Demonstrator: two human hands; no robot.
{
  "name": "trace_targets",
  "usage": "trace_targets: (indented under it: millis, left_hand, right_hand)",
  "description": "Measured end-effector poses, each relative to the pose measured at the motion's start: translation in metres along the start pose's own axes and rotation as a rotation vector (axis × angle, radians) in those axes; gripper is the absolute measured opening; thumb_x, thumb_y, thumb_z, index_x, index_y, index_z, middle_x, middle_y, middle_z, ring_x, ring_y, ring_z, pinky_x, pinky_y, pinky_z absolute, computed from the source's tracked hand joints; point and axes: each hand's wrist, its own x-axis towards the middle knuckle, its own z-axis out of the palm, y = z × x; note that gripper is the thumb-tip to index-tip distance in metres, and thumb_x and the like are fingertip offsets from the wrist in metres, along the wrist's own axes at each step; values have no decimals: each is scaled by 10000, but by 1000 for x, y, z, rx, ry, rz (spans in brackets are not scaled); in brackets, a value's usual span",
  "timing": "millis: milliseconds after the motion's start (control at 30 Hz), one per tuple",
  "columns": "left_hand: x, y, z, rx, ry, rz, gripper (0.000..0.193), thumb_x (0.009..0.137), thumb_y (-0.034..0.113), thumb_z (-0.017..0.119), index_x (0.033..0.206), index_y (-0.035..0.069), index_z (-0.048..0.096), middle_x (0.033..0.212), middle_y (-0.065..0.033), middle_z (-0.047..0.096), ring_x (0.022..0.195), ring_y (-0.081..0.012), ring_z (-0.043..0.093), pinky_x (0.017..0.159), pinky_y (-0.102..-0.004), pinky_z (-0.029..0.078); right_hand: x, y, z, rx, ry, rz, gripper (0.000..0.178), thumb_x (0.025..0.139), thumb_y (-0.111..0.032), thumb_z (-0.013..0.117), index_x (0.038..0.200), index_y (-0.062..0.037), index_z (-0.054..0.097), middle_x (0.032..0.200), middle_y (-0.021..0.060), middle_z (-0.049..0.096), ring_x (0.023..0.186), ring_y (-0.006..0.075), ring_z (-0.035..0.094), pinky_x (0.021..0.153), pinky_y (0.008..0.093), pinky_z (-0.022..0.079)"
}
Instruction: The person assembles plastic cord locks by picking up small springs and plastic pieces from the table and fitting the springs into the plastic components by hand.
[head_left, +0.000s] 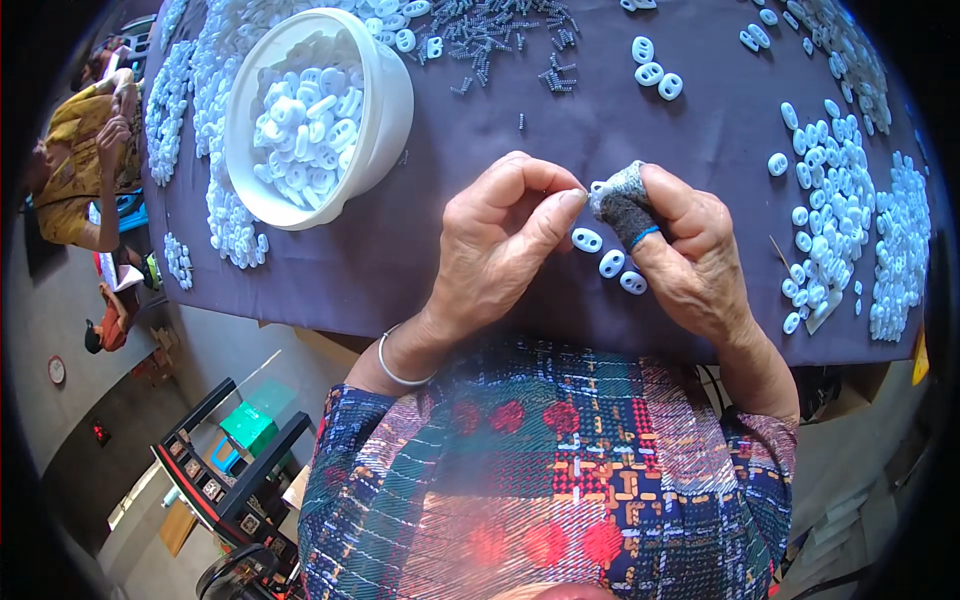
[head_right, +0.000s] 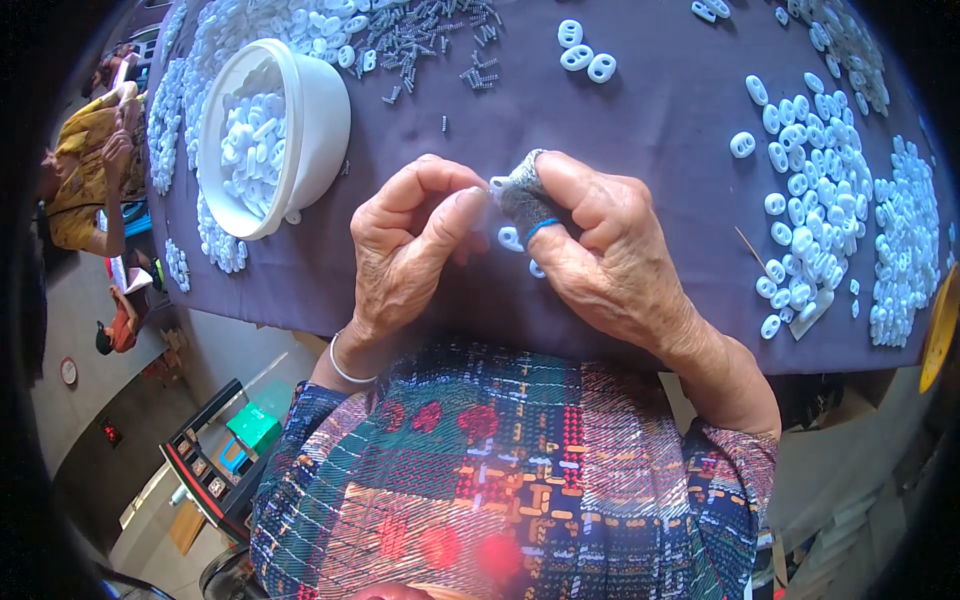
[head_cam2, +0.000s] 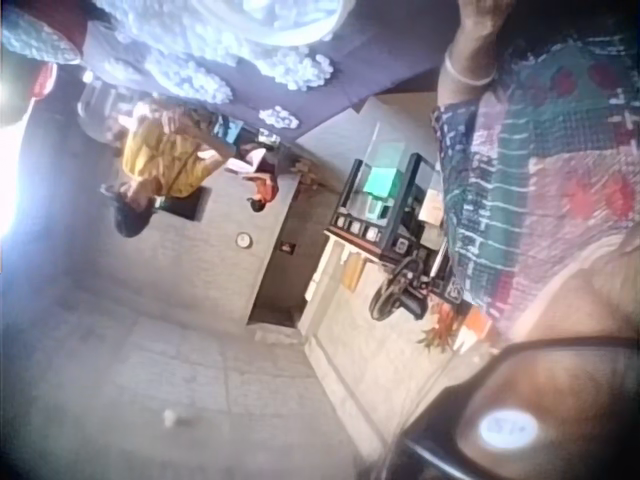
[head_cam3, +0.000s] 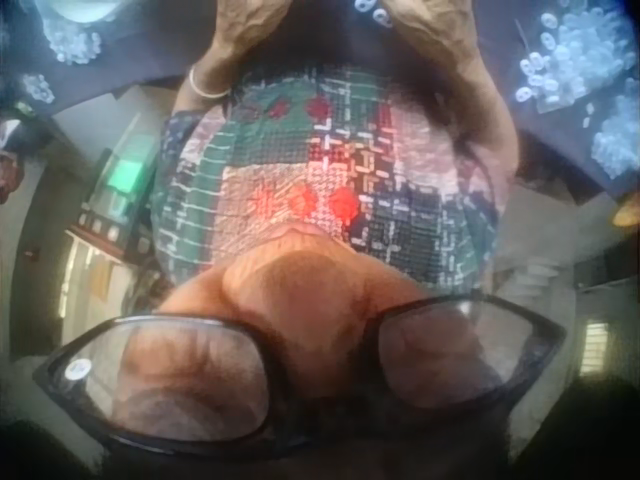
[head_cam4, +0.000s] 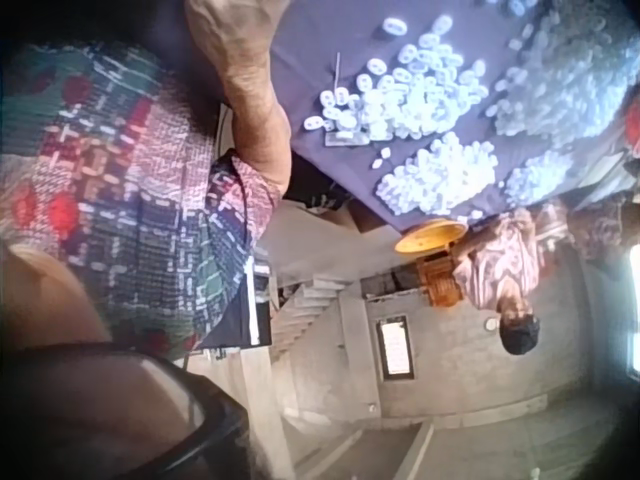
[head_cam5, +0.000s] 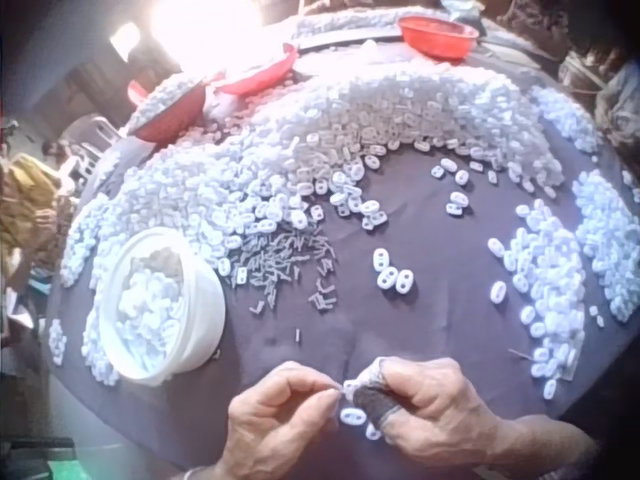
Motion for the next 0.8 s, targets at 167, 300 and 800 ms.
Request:
trace_targets:
  millis: [167,300,800]
  left_hand:
    - [0,-6,0,26,2,123,87,873,87,597,914,10,602,740,1,587,617,-31,526,521,-158,396]
    - [-1,1,1,-6,2,64,89,869,81,603,913,4,603,748,5,572,609,-30,518,523,-156,400]
    - [-2,-2,0,16,-31,82,44,852,23,604,851,-21,600,779,-30,551,575,-42,495,494,-163,386]
  right_hand:
    - [1,-2,-3,-44,-51,2,94,765,3,516,849,32,544,645,27,476,588,75,433,544,232,375]
    - [1,-2,-4,20,-32,50,117,723,11,514,837,27,536,643,68,493,588,123,471,550,264,394]
    - [4,8,-8,-34,-170,-11,100,756,-35,523,828,30,549,645,57,483,575,131,479,537,264,380]
